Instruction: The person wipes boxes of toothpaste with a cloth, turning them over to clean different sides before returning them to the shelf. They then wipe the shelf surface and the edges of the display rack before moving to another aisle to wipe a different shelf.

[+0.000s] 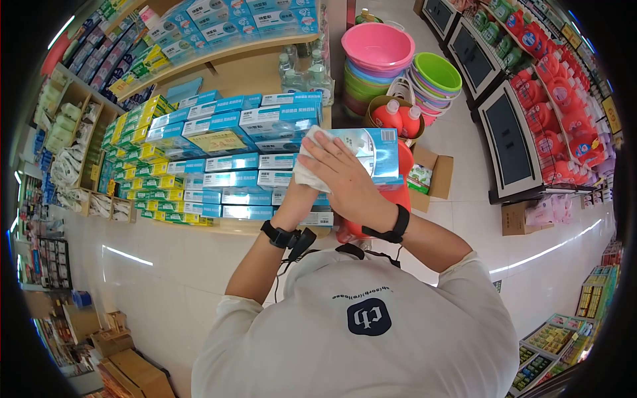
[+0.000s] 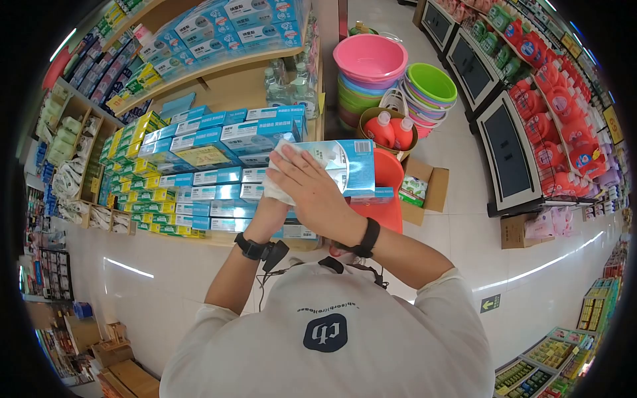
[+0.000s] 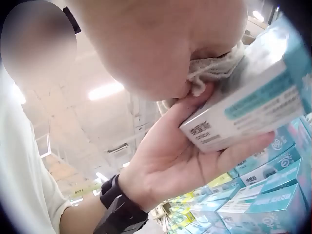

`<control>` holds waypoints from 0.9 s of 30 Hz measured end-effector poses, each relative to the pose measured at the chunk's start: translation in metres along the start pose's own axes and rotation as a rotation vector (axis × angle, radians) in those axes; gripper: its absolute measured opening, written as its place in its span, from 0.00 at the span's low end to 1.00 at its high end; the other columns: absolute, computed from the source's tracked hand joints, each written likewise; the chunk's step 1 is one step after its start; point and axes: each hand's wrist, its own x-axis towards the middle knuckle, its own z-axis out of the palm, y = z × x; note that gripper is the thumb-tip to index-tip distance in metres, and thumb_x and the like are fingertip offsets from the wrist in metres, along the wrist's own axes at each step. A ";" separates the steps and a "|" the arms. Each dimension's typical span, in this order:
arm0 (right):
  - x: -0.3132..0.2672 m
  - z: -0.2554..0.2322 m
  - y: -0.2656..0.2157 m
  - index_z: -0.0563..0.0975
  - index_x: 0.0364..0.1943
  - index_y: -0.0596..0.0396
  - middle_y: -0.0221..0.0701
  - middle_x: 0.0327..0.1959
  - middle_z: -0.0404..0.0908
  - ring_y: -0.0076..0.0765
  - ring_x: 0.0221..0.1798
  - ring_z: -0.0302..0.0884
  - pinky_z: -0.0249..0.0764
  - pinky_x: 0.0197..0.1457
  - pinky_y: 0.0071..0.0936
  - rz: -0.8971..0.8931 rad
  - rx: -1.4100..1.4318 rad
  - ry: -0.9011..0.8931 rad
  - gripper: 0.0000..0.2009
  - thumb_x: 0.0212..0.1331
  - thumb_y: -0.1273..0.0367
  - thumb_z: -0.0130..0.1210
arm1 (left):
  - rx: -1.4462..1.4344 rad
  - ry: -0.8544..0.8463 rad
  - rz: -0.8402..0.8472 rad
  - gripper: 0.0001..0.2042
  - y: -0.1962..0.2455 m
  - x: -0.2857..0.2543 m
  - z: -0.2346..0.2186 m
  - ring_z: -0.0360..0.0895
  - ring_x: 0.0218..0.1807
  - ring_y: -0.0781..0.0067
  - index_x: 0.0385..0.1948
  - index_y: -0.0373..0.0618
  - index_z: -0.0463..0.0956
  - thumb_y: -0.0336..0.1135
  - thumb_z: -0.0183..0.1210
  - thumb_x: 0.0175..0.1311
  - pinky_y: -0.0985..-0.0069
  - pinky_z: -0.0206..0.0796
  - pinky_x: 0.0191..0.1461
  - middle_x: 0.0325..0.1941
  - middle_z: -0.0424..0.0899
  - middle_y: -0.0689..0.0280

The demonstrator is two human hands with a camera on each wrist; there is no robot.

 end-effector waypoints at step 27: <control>-0.008 0.001 0.006 0.71 0.64 0.54 0.40 0.69 0.69 0.46 0.76 0.58 0.51 0.78 0.47 -0.033 0.228 -0.028 0.34 0.45 0.85 0.49 | 0.415 0.039 0.180 0.25 0.007 0.002 -0.023 0.74 0.55 0.75 0.60 0.38 0.61 0.28 0.62 0.64 0.75 0.68 0.58 0.56 0.75 0.60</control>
